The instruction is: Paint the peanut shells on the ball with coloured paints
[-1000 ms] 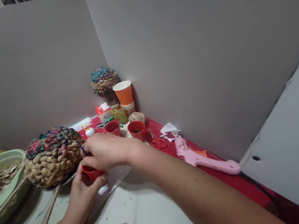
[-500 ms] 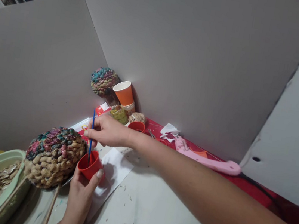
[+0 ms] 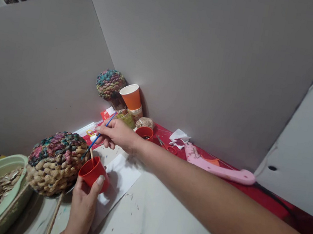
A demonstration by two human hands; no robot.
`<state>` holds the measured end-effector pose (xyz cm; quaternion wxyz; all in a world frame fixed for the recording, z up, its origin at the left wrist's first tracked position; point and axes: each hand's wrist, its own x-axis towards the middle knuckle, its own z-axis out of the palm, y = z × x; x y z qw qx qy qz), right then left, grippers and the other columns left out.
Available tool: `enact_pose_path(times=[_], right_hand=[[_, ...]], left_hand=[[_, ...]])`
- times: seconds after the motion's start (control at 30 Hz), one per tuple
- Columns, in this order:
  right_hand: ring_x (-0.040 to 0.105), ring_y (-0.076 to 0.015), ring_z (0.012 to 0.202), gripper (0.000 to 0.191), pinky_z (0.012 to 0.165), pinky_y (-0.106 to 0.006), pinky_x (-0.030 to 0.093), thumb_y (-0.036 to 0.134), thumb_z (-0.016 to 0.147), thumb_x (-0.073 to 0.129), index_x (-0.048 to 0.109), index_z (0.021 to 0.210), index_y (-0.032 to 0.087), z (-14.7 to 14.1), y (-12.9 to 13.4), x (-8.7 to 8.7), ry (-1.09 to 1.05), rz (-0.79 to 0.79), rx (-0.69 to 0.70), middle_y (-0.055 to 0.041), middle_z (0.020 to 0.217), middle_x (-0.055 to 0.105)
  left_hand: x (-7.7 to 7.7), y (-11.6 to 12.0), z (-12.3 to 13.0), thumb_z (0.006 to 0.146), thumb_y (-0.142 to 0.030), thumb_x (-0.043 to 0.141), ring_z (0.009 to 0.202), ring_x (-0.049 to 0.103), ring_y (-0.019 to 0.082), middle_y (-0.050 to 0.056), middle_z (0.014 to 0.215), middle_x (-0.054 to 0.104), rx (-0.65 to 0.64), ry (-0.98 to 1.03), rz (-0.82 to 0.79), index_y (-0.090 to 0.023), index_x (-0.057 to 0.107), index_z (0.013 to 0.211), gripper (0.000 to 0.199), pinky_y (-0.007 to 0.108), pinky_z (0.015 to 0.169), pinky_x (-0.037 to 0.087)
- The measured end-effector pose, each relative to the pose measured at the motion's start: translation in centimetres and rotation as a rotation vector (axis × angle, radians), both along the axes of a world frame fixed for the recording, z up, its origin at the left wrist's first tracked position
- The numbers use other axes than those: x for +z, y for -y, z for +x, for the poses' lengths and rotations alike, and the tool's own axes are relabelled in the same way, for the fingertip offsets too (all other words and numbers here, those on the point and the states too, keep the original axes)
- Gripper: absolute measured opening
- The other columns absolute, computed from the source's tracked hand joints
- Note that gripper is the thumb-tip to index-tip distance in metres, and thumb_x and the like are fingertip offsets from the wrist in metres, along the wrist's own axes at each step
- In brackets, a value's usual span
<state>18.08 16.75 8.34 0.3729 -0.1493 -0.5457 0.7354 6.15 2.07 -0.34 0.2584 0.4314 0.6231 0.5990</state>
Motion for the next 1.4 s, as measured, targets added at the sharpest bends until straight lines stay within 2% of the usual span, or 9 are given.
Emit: enact_pose_path(times=[0.23, 0.43, 0.7, 0.93, 1.17, 1.4], right_hand=[[0.056, -0.0039, 0.037, 0.025, 0.033, -0.01, 0.039, 0.023, 0.093, 0.06, 0.056, 0.069, 0.016, -1.2, 0.5, -0.9, -0.118, -0.047, -0.125, 0.0037, 0.055, 0.069], [0.06, -0.0056, 0.04, 0.023, 0.033, -0.011, 0.041, 0.025, 0.09, 0.066, 0.056, 0.071, 0.016, -2.0, 0.8, -1.7, -0.131, -0.07, -0.12, 0.0021, 0.058, 0.071], [0.058, -0.0058, 0.037, 0.024, 0.031, -0.011, 0.041, 0.016, 0.091, 0.061, 0.057, 0.067, 0.015, -2.2, 0.0, -2.5, -0.066, -0.098, -0.107, 0.0015, 0.053, 0.069], [0.057, -0.0068, 0.036, 0.027, 0.03, -0.012, 0.041, 0.011, 0.092, 0.057, 0.056, 0.065, 0.016, -1.9, -0.2, -2.3, -0.053, -0.105, -0.11, 0.0003, 0.051, 0.069], [0.061, -0.0065, 0.041, 0.022, 0.035, -0.012, 0.044, 0.019, 0.092, 0.06, 0.056, 0.071, 0.017, -2.0, 0.7, -1.8, -0.134, -0.088, -0.126, 0.002, 0.057, 0.07], [0.063, -0.0075, 0.042, 0.021, 0.036, -0.013, 0.046, 0.021, 0.09, 0.063, 0.056, 0.071, 0.016, -2.2, 0.6, -2.2, -0.152, -0.078, -0.124, 0.0012, 0.057, 0.07]], left_hand=[[0.1, 0.1, 0.3, 0.077, -0.04, 0.075, 0.102, 0.067, 0.024, 0.012, 0.114, 0.072, -0.074, -0.007, -0.025, -0.018, 0.059, 0.116, 0.048, 0.036, 0.092, 0.051], [0.2, 0.0, 0.4, 0.077, -0.038, 0.075, 0.099, 0.066, 0.024, 0.011, 0.111, 0.072, -0.086, -0.03, -0.035, -0.017, 0.059, 0.116, 0.047, 0.035, 0.09, 0.051], [0.2, -0.2, 0.3, 0.076, -0.043, 0.074, 0.096, 0.066, 0.024, 0.011, 0.108, 0.071, -0.092, -0.055, -0.069, -0.015, 0.058, 0.117, 0.052, 0.034, 0.088, 0.051], [0.3, -0.1, 0.4, 0.076, -0.042, 0.074, 0.092, 0.065, 0.022, 0.009, 0.103, 0.072, -0.101, -0.043, -0.071, -0.016, 0.059, 0.115, 0.048, 0.032, 0.084, 0.051], [0.3, -0.1, 0.3, 0.076, -0.041, 0.074, 0.096, 0.064, 0.024, 0.01, 0.107, 0.071, -0.118, -0.064, -0.069, -0.017, 0.06, 0.115, 0.048, 0.034, 0.089, 0.05], [0.2, -0.2, 0.4, 0.076, -0.039, 0.074, 0.096, 0.064, 0.023, 0.009, 0.107, 0.071, -0.117, -0.052, -0.061, -0.018, 0.06, 0.114, 0.046, 0.034, 0.089, 0.049]])
